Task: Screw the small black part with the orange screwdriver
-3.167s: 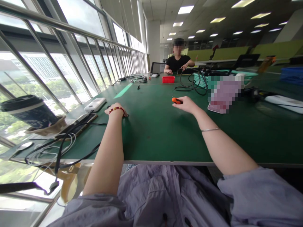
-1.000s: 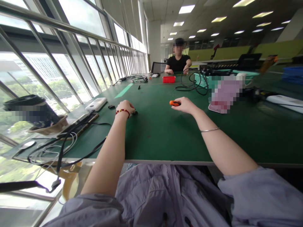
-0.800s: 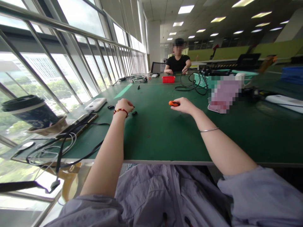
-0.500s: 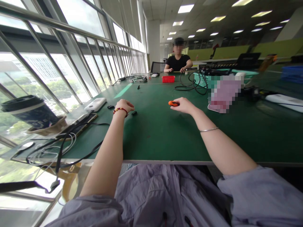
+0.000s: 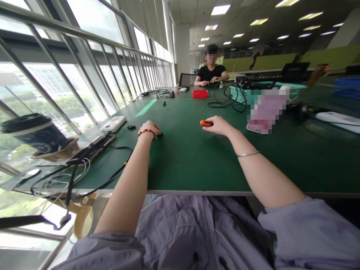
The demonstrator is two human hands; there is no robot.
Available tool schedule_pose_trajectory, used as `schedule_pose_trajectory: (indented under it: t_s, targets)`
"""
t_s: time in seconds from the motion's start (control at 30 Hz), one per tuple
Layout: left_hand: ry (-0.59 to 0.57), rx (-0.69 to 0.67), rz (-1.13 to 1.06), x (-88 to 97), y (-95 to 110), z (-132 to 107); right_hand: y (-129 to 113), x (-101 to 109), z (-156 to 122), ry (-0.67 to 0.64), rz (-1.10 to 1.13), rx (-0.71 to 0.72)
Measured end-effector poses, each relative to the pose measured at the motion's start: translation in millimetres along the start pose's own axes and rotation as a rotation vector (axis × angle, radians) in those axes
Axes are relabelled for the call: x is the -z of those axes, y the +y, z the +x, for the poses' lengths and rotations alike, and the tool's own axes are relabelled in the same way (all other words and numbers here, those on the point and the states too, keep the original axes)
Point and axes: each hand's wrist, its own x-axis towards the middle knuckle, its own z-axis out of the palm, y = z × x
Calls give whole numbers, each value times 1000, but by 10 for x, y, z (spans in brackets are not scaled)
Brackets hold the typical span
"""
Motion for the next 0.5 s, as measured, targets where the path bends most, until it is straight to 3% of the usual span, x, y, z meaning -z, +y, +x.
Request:
schedule_pose_trajectory:
  t_s: [0.5]
  targets:
    - [42, 18, -9, -53, 24, 13, -4, 3, 7, -18, -22, -13]
